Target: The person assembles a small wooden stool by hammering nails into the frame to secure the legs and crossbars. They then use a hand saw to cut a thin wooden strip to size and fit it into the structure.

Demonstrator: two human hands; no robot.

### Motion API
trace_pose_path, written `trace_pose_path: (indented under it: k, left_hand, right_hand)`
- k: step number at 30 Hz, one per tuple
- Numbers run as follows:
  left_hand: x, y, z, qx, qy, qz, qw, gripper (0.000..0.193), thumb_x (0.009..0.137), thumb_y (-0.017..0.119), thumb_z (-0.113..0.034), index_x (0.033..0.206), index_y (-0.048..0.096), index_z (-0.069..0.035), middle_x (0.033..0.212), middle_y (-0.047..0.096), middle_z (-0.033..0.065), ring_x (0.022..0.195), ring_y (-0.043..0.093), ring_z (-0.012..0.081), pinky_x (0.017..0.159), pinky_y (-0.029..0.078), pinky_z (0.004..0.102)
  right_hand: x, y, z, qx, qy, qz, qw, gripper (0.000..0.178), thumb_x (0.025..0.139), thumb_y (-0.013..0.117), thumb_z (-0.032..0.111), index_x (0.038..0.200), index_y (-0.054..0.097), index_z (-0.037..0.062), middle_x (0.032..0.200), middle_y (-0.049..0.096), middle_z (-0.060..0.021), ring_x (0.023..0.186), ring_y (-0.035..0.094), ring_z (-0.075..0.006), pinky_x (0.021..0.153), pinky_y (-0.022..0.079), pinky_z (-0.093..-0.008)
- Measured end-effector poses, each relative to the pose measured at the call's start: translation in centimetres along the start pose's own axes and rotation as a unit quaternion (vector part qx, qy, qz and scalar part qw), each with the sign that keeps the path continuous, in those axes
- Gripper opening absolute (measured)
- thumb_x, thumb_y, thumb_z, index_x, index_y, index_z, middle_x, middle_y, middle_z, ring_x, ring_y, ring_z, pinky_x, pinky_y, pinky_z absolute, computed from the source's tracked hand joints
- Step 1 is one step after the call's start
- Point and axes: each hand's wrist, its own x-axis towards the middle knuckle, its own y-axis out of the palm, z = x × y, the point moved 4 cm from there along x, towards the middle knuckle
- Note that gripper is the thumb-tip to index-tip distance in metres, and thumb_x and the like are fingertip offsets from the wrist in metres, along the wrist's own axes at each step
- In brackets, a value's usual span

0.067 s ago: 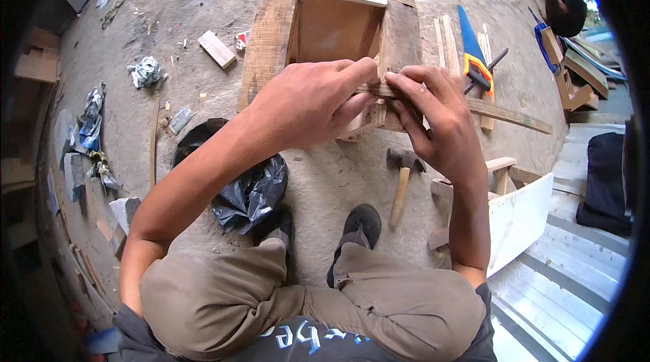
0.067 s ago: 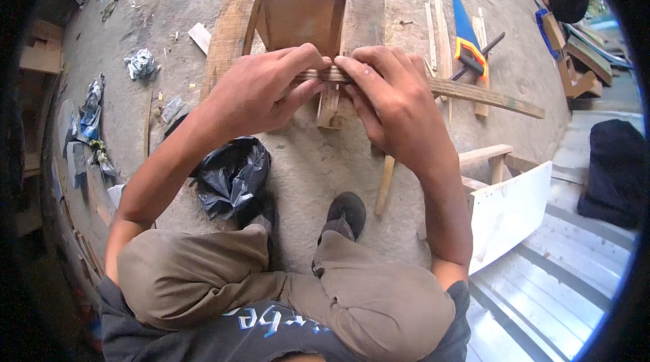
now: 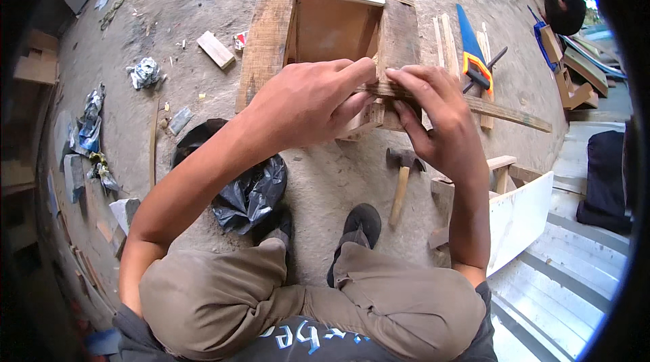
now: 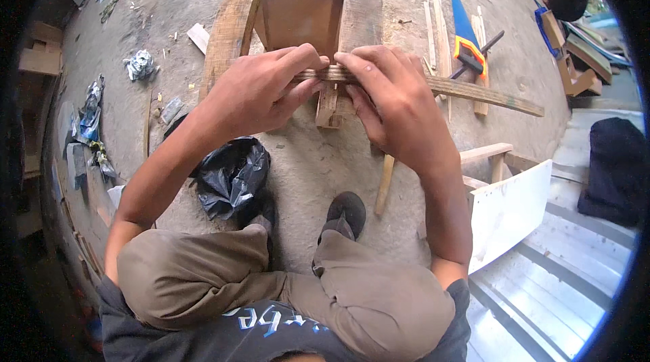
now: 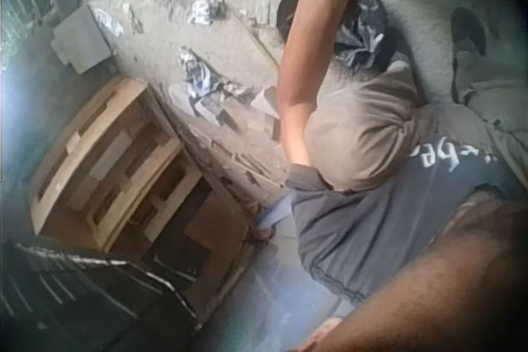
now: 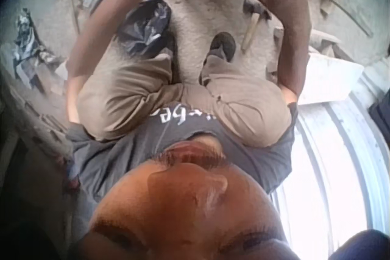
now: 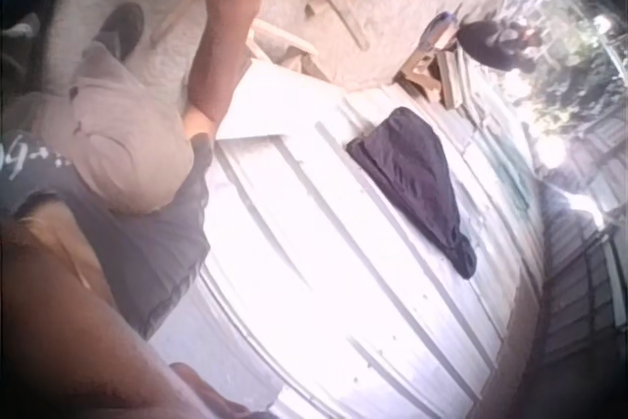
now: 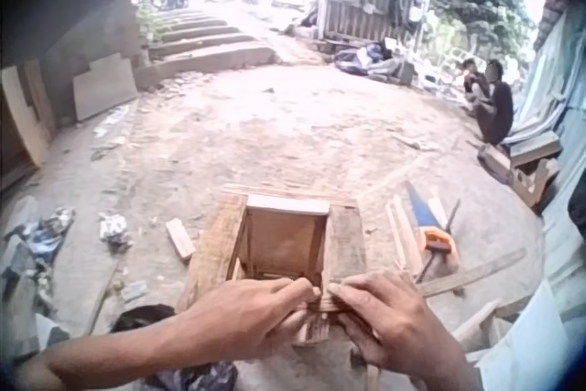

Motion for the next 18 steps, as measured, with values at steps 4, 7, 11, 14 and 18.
trace_pose_path:
  k: [4,7,11,14,18]
  left_hand:
    - [0.2,0.0,-0.3,0.006,0.001,0.000,1.000,0.025,0.093,0.067,-0.020,0.110,0.057,-0.006,0.104,0.072,0.0128,0.091,0.069,0.0365,0.073,0.054,0.0449]
    - [0.0,-0.1,-0.2,-0.006,-0.013,-0.004,1.000,0.026,0.092,0.069,-0.020,0.110,0.057,-0.006,0.103,0.072,0.0143,0.090,0.069,0.0368,0.072,0.055,0.0441]
    - [0.2,-0.8,0.1,-0.112,-0.039,0.018,0.993,0.026,0.098,0.057,-0.021,0.117,0.057,-0.004,0.109,0.071,0.0150,0.101,0.069,0.0310,0.084,0.054,0.0403]
    - [0.4,-2.1,2.7,-0.353,-0.029,-0.052,0.934,0.039,0.102,0.036,-0.025,0.120,0.061,0.000,0.116,0.068,0.0140,0.115,0.062,0.0237,0.100,0.048,0.0383]
    - [0.3,-3.2,5.1,-0.481,-0.052,-0.086,0.871,0.043,0.105,0.033,-0.026,0.116,0.064,0.001,0.112,0.068,0.0149,0.110,0.065,0.0222,0.097,0.049,0.0373]
  right_hand:
    - [-0.2,-0.4,-1.0,0.080,0.035,0.015,0.996,0.037,0.080,0.070,-0.005,0.116,0.065,0.0006,0.112,0.065,-0.0146,0.102,0.064,-0.0312,0.088,0.052,-0.0386]
    - [0.3,-0.2,-0.3,0.048,0.013,0.014,0.999,0.030,0.079,0.071,-0.003,0.109,0.065,-0.0003,0.110,0.065,-0.0145,0.101,0.064,-0.0312,0.087,0.052,-0.0390]
    - [0.0,0.1,-0.2,0.029,0.015,-0.001,0.999,0.022,0.080,0.072,0.003,0.100,0.064,0.0028,0.106,0.065,-0.0126,0.100,0.063,-0.0336,0.090,0.048,-0.0424]
    - [0.0,0.3,-0.2,0.021,0.000,-0.010,1.000,0.021,0.078,0.074,0.004,0.097,0.065,0.0034,0.104,0.065,-0.0112,0.099,0.063,-0.0323,0.088,0.048,-0.0422]
    - [0.1,0.4,-0.2,0.029,0.013,-0.013,0.999,0.022,0.075,0.077,0.004,0.095,0.067,0.0038,0.104,0.066,-0.0104,0.099,0.063,-0.0302,0.088,0.049,-0.0412]
